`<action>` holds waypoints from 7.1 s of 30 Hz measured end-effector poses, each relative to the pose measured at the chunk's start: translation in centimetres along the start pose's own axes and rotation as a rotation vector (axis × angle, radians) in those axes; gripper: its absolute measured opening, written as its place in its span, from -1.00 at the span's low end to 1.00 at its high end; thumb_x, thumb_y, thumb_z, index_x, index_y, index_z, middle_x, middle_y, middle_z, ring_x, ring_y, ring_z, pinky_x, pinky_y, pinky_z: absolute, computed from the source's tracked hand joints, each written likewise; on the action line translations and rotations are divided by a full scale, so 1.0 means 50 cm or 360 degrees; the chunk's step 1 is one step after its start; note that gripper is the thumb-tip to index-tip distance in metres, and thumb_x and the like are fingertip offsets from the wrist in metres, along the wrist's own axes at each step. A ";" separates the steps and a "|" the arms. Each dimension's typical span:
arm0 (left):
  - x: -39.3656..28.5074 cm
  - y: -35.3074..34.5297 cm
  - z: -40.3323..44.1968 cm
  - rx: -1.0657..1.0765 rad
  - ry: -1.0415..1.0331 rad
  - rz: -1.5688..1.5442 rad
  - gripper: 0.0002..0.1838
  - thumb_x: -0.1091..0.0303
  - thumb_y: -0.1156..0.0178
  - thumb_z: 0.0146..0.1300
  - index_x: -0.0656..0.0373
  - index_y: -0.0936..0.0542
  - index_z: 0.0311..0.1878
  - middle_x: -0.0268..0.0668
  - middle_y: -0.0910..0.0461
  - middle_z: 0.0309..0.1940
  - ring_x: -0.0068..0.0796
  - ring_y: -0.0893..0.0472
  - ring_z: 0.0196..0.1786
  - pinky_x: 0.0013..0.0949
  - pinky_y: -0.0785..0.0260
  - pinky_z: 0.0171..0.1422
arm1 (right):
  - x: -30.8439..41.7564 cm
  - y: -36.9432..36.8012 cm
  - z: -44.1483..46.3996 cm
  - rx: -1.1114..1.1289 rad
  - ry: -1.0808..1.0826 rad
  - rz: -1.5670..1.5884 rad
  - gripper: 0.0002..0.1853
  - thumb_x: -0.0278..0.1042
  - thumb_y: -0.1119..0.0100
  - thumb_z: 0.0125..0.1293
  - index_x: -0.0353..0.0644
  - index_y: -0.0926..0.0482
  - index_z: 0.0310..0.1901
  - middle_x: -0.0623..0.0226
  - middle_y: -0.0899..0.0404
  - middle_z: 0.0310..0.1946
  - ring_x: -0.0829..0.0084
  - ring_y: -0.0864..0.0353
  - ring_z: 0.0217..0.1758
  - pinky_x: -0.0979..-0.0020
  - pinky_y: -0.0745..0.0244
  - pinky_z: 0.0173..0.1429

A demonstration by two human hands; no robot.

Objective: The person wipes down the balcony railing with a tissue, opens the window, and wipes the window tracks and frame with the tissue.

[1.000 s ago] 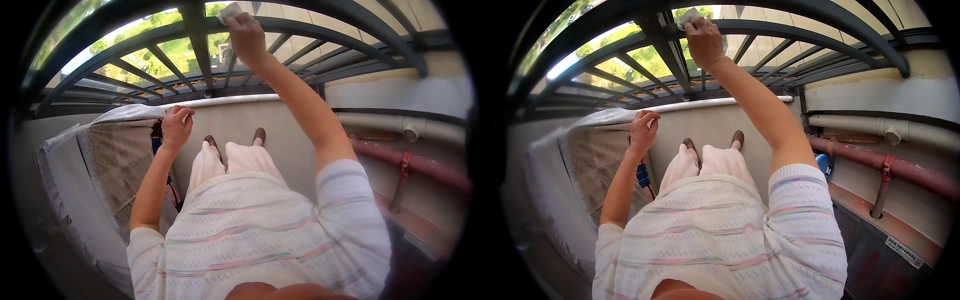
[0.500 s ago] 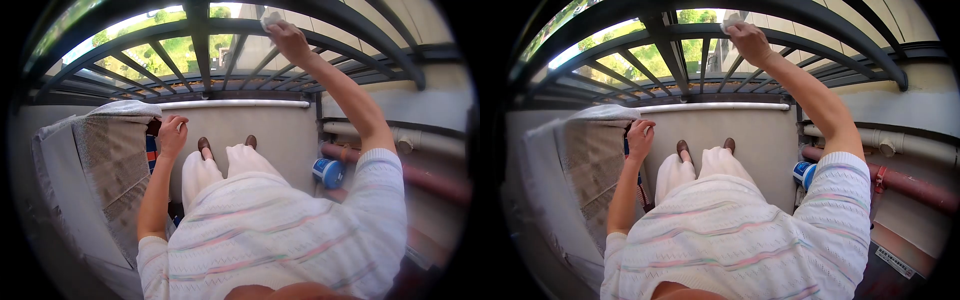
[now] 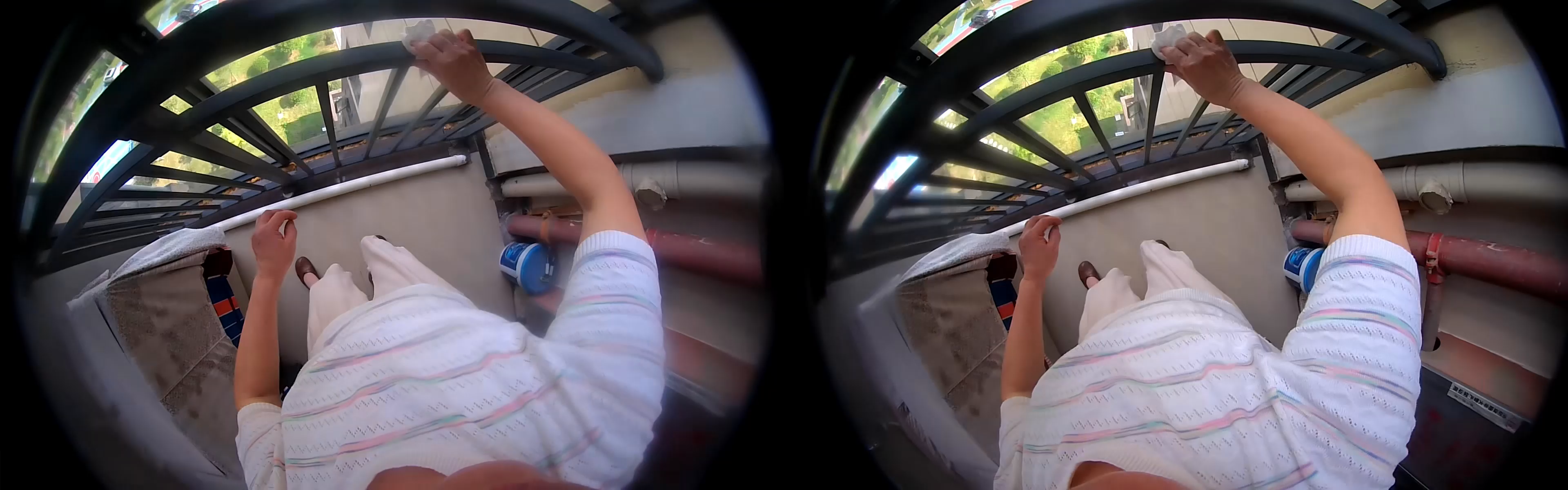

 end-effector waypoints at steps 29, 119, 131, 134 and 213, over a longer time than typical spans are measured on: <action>-0.248 -0.178 0.155 0.0548 0.0062 -0.0718 -0.81 0.42 -0.15 0.06 0.16 -0.61 -0.22 -0.28 -0.58 -0.38 -0.44 -0.56 -0.31 -0.42 -0.38 -0.21 | -0.051 -0.022 -0.311 -0.0122 -0.2006 0.3616 -0.73 -0.42 0.06 0.32 -0.23 -0.43 0.03 0.23 -0.55 -0.12 0.31 -0.58 -0.08 0.27 -0.55 -0.12; 0.933 1.175 0.179 -0.1735 0.0841 0.1327 -0.89 0.16 -0.20 -0.02 -0.10 -0.63 -0.54 -0.47 -0.56 -0.47 -0.39 -0.52 -0.27 -0.19 -0.20 -0.18 | 0.277 -0.126 0.323 0.0235 -0.0818 0.0541 -0.71 -0.55 0.00 0.16 -0.50 -0.49 -0.09 -0.01 -0.53 -0.07 0.16 -0.52 -0.01 0.34 -0.36 0.14; 1.170 1.389 0.131 -0.1900 0.1625 0.1081 -0.86 0.22 -0.11 0.05 -0.03 -0.63 -0.43 -0.34 -0.62 -0.32 -0.27 -0.61 -0.25 -0.22 -0.43 -0.19 | 0.323 -0.159 0.342 0.0378 -0.0946 0.0344 -0.72 -0.52 0.00 0.19 -0.49 -0.49 -0.09 -0.03 -0.53 -0.07 0.14 -0.52 0.00 0.33 -0.36 0.14; 1.186 1.388 0.121 -0.2278 0.1711 0.0572 -0.82 0.19 -0.11 0.08 0.03 -0.62 -0.43 -0.29 -0.63 -0.30 -0.20 -0.62 -0.24 -0.22 -0.49 -0.18 | 0.325 -0.167 0.346 0.0391 -0.0963 0.0348 -0.72 -0.51 -0.01 0.20 -0.49 -0.49 -0.09 -0.03 -0.52 -0.07 0.13 -0.52 0.00 0.33 -0.36 0.14; -0.106 0.608 0.347 -0.0939 -0.0744 0.0873 -0.88 0.27 -0.24 -0.02 0.10 -0.62 -0.51 -0.30 -0.54 -0.55 -0.39 -0.59 -0.46 -0.33 -0.41 -0.35 | 0.315 -0.145 0.339 0.0151 -0.0634 0.0351 -0.73 -0.29 0.13 0.22 -0.08 -0.62 -0.29 0.20 -0.61 -0.33 0.13 -0.59 -0.28 0.21 -0.49 -0.16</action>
Point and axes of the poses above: each hand's wrist, its own z-axis towards the middle knuckle, its own y-axis out of the back of the hand, x = y × z, the point moved 5 cm from there along z, towards the middle knuckle
